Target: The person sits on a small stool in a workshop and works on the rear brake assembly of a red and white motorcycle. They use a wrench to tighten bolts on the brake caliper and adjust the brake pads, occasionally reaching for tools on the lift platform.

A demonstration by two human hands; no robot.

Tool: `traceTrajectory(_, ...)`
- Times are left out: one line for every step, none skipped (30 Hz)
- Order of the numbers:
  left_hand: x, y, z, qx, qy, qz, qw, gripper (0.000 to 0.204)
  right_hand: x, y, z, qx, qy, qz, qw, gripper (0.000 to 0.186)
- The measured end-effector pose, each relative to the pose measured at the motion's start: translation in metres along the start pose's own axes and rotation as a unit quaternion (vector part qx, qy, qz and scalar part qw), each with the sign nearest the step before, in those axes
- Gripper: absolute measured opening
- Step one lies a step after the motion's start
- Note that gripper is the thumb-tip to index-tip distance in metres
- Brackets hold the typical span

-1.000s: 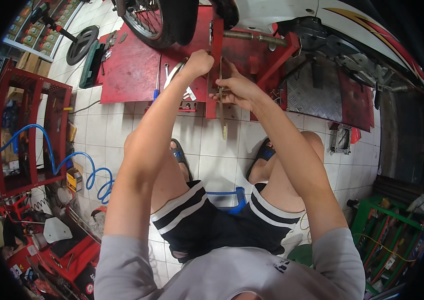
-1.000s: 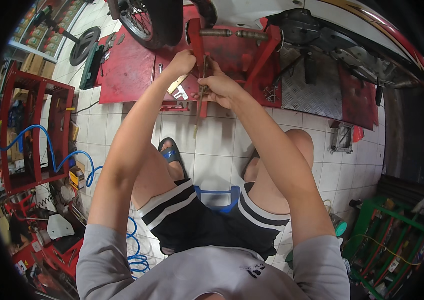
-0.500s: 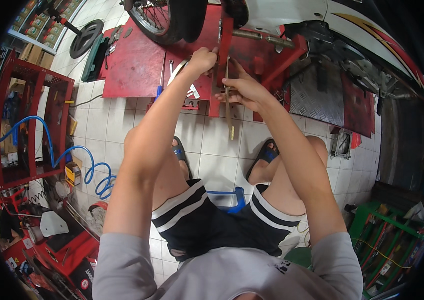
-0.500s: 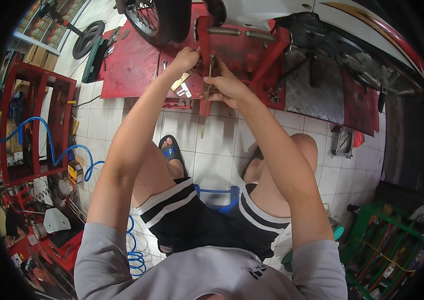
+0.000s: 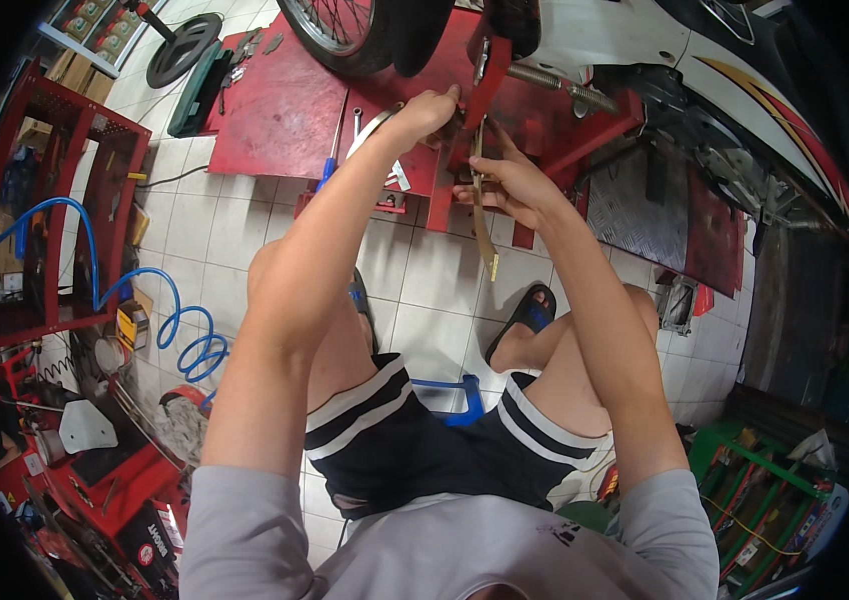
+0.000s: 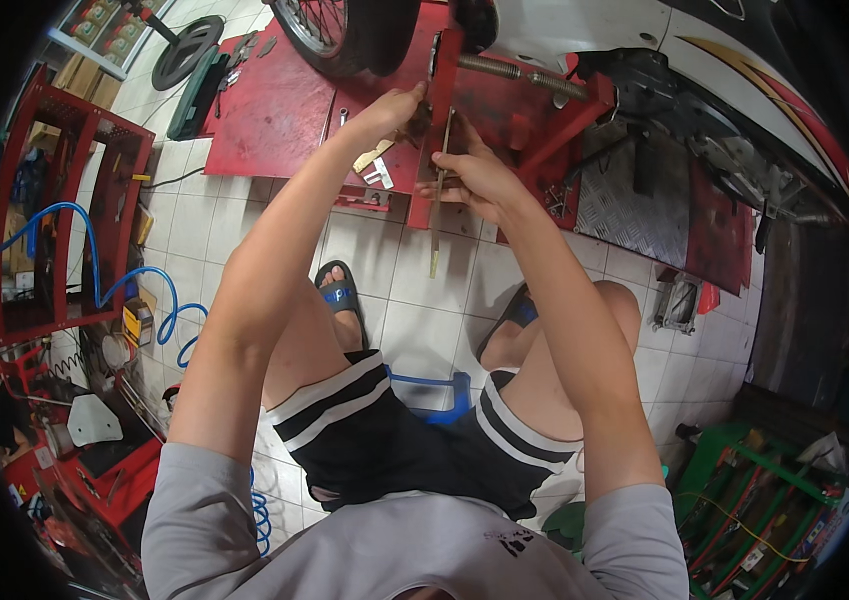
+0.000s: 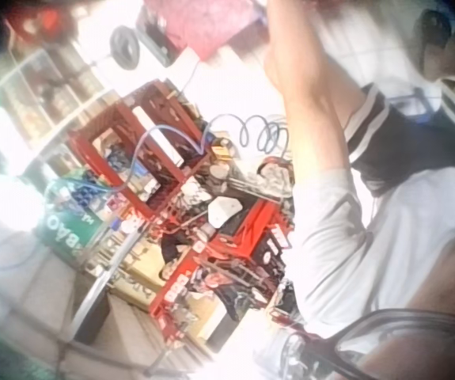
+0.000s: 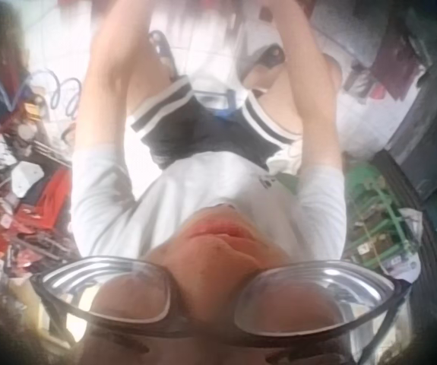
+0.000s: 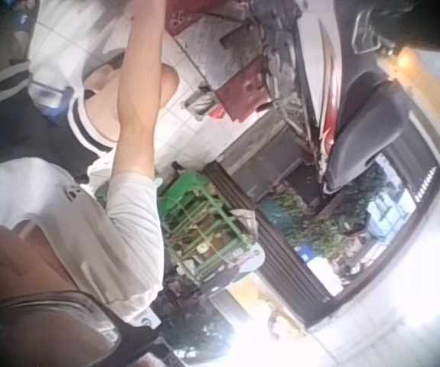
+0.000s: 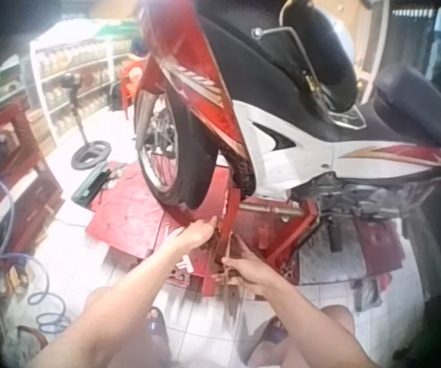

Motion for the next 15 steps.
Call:
traceTrajectory(-0.002,-0.002,-0.002,0.014,-0.002,-0.009,1.000,0.057,-0.001,0.001,0.000,0.000,0.000,0.000,1.000,0.078)
traceTrajectory(-0.003,-0.001,-0.004,0.003,0.001,0.004,1.000,0.056,-0.001,0.002,0.001,0.000,0.001,0.000,1.000,0.078)
traceTrajectory(-0.004,0.001,-0.006,-0.008,0.003,0.017,1.000,0.054,-0.001,0.002,0.001,-0.001,0.000,0.000,1.000,0.078)
traceTrajectory(-0.003,0.004,-0.004,-0.021,0.005,0.029,0.999,0.053,-0.001,0.001,0.001,0.000,0.000,0.000,1.000,0.078)
traceTrajectory(-0.004,0.003,-0.003,-0.008,-0.009,0.014,1.000,0.051,0.000,0.000,0.000,0.001,0.000,0.000,1.000,0.078)
traceTrajectory(-0.005,0.002,-0.003,0.006,-0.022,-0.001,1.000,0.049,0.000,-0.001,0.001,0.004,0.001,0.001,1.000,0.079)
traceTrajectory(-0.008,-0.002,-0.004,0.023,-0.036,-0.014,0.999,0.047,-0.001,0.000,0.001,0.003,0.002,0.003,1.000,0.079)
traceTrajectory(-0.007,-0.003,-0.003,0.015,-0.025,0.005,1.000,0.044,-0.002,0.002,0.001,0.002,0.002,0.006,1.000,0.079)
traceTrajectory(-0.007,-0.005,-0.003,0.008,-0.015,0.024,1.000,0.042,-0.002,0.005,0.001,-0.001,0.002,0.006,1.000,0.079)
traceTrajectory(-0.004,-0.002,-0.002,-0.004,-0.004,0.041,0.999,0.039,-0.001,0.002,0.001,0.002,0.001,0.006,1.000,0.079)
traceTrajectory(-0.003,-0.001,0.003,0.002,-0.019,0.028,0.999,0.037,0.000,0.000,0.000,0.005,0.001,0.006,1.000,0.080)
traceTrajectory(-0.002,0.001,0.008,0.008,-0.034,0.016,0.999,0.036,0.000,-0.002,0.000,0.007,0.001,0.004,1.000,0.080)
traceTrajectory(-0.004,0.000,0.010,0.015,-0.049,0.004,0.999,0.034,0.000,-0.002,0.001,0.007,0.001,0.003,1.000,0.080)
traceTrajectory(-0.004,0.000,0.012,0.016,-0.054,0.000,0.998,0.033,0.000,-0.002,0.001,0.007,0.002,0.002,1.000,0.080)
traceTrajectory(-0.004,-0.001,0.013,0.016,-0.058,-0.003,0.998,0.031,0.001,-0.003,0.001,0.011,0.002,0.000,1.000,0.080)
Point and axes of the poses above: each hand's wrist, its own z-axis towards the middle knuckle, its own y-axis out of the back of the hand, x = y × z, the point moved 9 cm from there along z, towards the middle knuckle, and after that the axes turned 15 degrees about y, right-handed, at the moved point
